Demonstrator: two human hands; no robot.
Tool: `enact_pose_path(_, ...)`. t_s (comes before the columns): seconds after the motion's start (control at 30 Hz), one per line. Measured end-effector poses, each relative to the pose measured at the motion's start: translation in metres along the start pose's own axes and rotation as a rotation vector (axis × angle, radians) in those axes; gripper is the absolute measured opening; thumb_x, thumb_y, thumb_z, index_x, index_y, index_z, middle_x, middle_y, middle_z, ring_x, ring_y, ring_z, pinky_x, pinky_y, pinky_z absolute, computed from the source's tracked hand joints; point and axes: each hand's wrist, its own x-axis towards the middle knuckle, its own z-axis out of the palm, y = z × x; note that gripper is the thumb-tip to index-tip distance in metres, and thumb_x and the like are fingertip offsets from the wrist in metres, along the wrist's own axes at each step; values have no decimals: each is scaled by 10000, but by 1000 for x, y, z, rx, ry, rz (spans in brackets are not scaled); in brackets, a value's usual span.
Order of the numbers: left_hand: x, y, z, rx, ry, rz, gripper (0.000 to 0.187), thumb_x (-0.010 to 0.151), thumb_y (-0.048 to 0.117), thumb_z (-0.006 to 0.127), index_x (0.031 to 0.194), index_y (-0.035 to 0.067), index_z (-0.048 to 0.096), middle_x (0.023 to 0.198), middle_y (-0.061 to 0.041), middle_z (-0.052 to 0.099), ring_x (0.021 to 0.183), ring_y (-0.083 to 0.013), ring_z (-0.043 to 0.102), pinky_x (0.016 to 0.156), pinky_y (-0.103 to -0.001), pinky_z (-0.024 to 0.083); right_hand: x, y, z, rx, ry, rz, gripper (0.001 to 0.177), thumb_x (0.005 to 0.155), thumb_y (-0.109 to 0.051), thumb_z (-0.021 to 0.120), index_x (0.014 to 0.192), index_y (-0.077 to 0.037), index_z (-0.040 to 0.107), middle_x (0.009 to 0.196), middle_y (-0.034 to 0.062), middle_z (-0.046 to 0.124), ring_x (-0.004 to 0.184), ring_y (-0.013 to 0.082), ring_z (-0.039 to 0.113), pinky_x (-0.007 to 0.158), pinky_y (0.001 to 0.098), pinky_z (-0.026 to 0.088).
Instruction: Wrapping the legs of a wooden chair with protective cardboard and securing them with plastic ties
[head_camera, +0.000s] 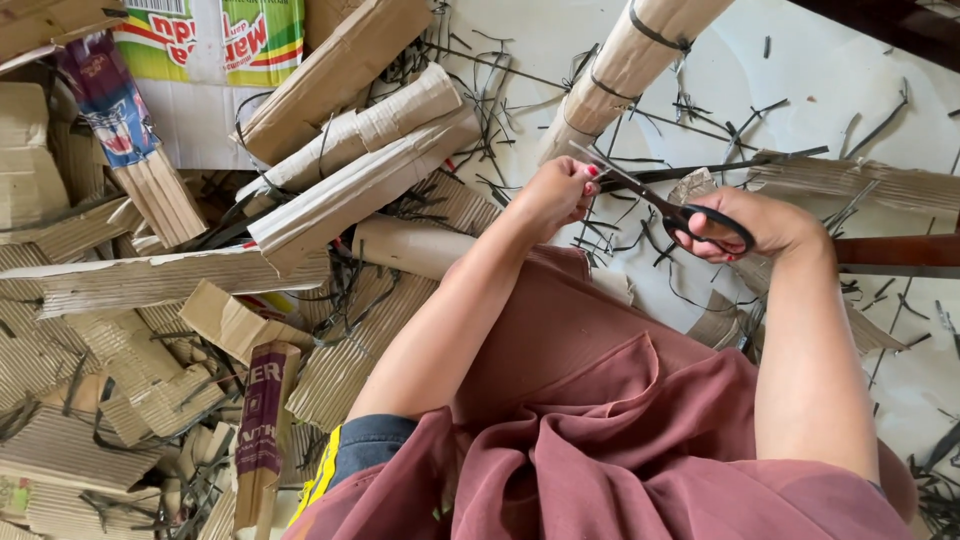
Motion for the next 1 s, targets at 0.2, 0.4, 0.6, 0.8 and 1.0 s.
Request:
enact_pose_path(0.2,-48,16,16,698,144,234,192,1022,230,502,852,147,538,814,17,684,740,-159,564,707,-324,463,-44,-5,44,-254,335,231,167,989,-109,682,972,-8,814,702,156,726,608,196,614,526,294,393)
enact_pose_path(0.4,-58,-7,59,828,48,247,210,968,129,378,845,136,548,970,-9,731,852,-119,735,689,-317,523,-49,87,69,-549,543,313,222,857,-451,809,816,-238,856,778,21,741,735,161,596,611,321,331)
enact_pose_path(0.6,-22,-34,78,1071,86,393,254,995,173,578,1219,70,640,1071,-176,694,1009,-346,729,860,-471,606,38,224,50,-803,677,124,282,910,-322,765,1151,-179,793,940,93,756,914,290,764,798,370,628)
enact_pose_path(0.8,-28,-12,48,1228,-20,218,140,949,98,546,904,117,677,877,-124,699,888,-329,725,804,-440,572,14,130,84,-766,708,47,238,849,-253,832,966,-45,817,900,194,788,930,402,754,849,500,626)
enact_pose_path(1.0,-24,10,14,1268,23,86,259,942,128,531,1036,122,773,960,-138,747,966,-346,740,856,-471,589,94,75,65,-137,1043,-86,270,873,-303,771,719,-87,723,498,64,624,391,179,635,312,264,561)
